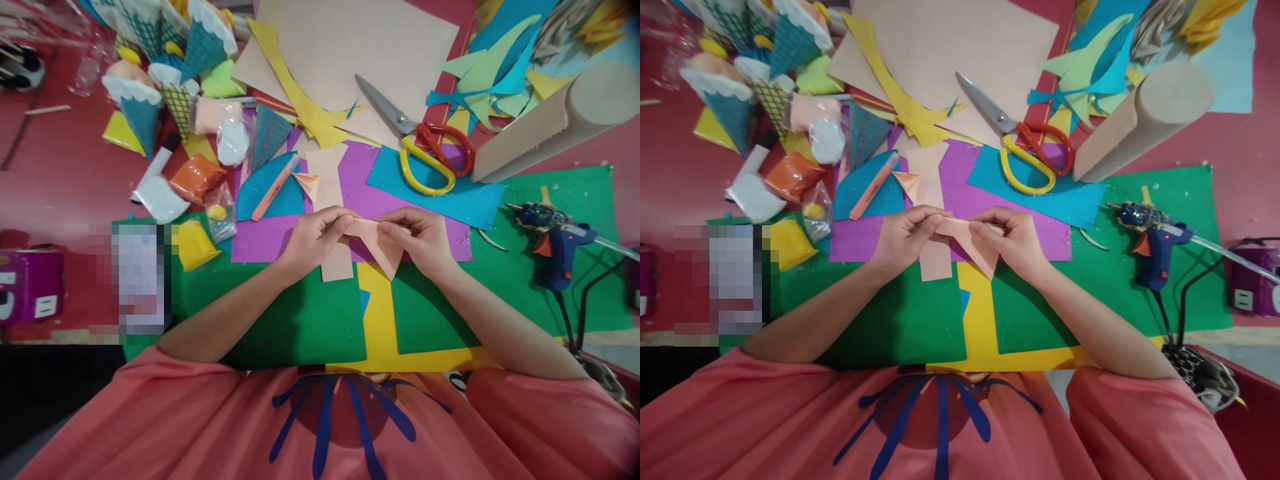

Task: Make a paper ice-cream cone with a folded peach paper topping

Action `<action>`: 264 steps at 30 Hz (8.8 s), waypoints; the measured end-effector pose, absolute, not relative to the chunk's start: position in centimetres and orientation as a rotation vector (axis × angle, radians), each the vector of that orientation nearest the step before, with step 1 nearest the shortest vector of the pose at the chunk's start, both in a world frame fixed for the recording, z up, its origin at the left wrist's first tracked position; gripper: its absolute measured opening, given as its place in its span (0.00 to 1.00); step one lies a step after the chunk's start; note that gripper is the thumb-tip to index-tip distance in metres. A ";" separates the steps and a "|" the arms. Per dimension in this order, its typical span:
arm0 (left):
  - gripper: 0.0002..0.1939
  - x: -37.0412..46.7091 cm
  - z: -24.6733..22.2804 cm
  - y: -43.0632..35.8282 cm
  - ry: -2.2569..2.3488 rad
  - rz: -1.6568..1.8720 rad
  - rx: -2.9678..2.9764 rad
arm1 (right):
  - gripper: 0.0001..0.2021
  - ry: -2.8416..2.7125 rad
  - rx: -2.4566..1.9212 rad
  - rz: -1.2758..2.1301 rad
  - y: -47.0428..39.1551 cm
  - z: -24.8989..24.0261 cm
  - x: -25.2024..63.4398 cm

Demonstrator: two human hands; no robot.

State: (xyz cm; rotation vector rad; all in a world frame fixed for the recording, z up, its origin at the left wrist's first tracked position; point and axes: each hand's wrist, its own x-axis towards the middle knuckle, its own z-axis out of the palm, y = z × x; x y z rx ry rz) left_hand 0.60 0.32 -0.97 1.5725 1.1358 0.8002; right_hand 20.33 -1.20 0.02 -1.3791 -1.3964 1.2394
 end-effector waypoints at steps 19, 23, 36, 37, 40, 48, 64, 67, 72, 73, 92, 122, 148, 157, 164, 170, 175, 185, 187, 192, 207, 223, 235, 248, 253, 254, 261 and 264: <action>0.22 0.7 -1.2 0.4 1.081 0.723 1.448 | 0.06 -1.413 -1.339 1.286 -1.4 -0.2 20.3; 0.22 0.9 -1.0 0.3 1.081 0.725 1.392 | 0.06 -1.413 -1.348 1.284 -1.4 -0.1 20.3; 0.18 0.9 -0.3 0.4 1.233 0.979 1.515 | 0.07 -1.376 -1.385 1.220 -1.2 -0.1 20.4; 0.18 0.9 -0.3 0.4 1.235 0.992 1.516 | 0.07 -1.370 -1.378 1.221 -1.2 -0.1 20.4; 0.17 0.8 -0.4 0.5 1.209 1.011 1.482 | 0.06 -1.344 -1.366 1.219 -1.2 -0.1 20.4; 0.14 0.9 -0.5 0.5 1.211 0.972 1.544 | 0.09 -1.362 -1.373 1.219 -1.2 -0.3 20.5; 0.13 0.8 -0.4 0.3 1.222 0.953 1.563 | 0.05 -1.387 -1.351 1.205 -1.2 -0.1 20.4; 0.11 0.8 -0.2 0.3 1.203 0.991 1.586 | 0.05 -1.411 -1.343 1.221 -1.4 -0.1 20.4; 0.12 0.8 0.0 0.2 1.131 0.873 1.571 | 0.06 -1.454 -1.329 1.241 -1.6 -0.1 20.4; 0.13 0.8 -0.1 0.2 1.132 0.852 1.580 | 0.06 -1.459 -1.321 1.243 -1.7 -0.2 20.4; 0.17 1.0 0.0 0.0 1.087 0.809 1.609 | 0.05 -1.481 -1.316 1.233 -1.9 -0.1 20.1; 0.15 0.9 -0.1 0.1 1.115 0.789 1.656 | 0.06 -1.436 -1.286 1.378 -1.6 -0.2 20.1; 0.18 0.8 -0.1 0.0 1.125 0.711 1.724 | 0.09 -1.450 -1.264 1.419 -1.5 0.1 20.2; 0.13 0.7 0.1 0.1 1.122 0.743 1.717 | 0.12 -1.398 -1.264 1.446 -1.5 0.0 20.1; 0.17 0.9 -0.2 0.2 1.096 0.653 1.690 | 0.10 -1.455 -1.263 1.416 -1.6 -0.1 20.1; 0.16 1.0 -0.2 0.2 1.087 0.629 1.698 | 0.08 -1.465 -1.279 1.413 -1.7 -0.2 20.0; 0.14 1.0 -0.2 0.2 1.091 0.620 1.684 | 0.08 -1.452 -1.277 1.437 -1.7 -0.3 20.0; 0.12 0.8 -0.3 0.1 1.083 0.628 1.774 | 0.08 -1.438 -1.271 1.491 -1.7 0.0 19.8; 0.11 0.8 -0.3 0.1 1.068 0.630 1.781 | 0.08 -1.454 -1.282 1.482 -1.7 -0.1 19.8; 0.10 0.9 -0.2 0.0 1.056 0.662 1.807 | 0.09 -1.466 -1.267 1.490 -1.8 -0.3 19.9; 0.08 0.7 -0.3 0.2 0.992 0.671 1.800 | 0.10 -1.573 -1.287 1.463 -1.8 -0.1 20.0; 0.09 0.8 0.0 0.3 1.003 0.648 1.746 | 0.10 -1.581 -1.303 1.459 -1.8 0.1 20.0; 0.08 0.8 -0.1 0.2 0.981 0.664 1.765 | 0.11 -1.653 -1.268 1.463 -1.9 0.0 20.1; 0.07 0.8 0.0 0.2 0.978 0.626 1.753 | 0.09 -1.657 -1.241 1.460 -1.8 0.2 20.2; 0.08 0.8 0.1 0.2 0.983 0.584 1.735 | 0.09 -1.693 -1.228 1.440 -1.8 0.1 20.1; 0.08 0.8 0.0 0.2 0.983 0.583 1.739 | 0.09 -1.696 -1.227 1.439 -1.8 0.1 20.1; 0.06 0.8 -0.1 0.1 0.969 0.597 1.759 | 0.11 -1.696 -1.253 1.477 -1.8 0.1 20.1; 0.08 0.8 -0.2 0.1 0.957 0.594 1.752 | 0.12 -1.704 -1.257 1.488 -1.8 0.1 20.1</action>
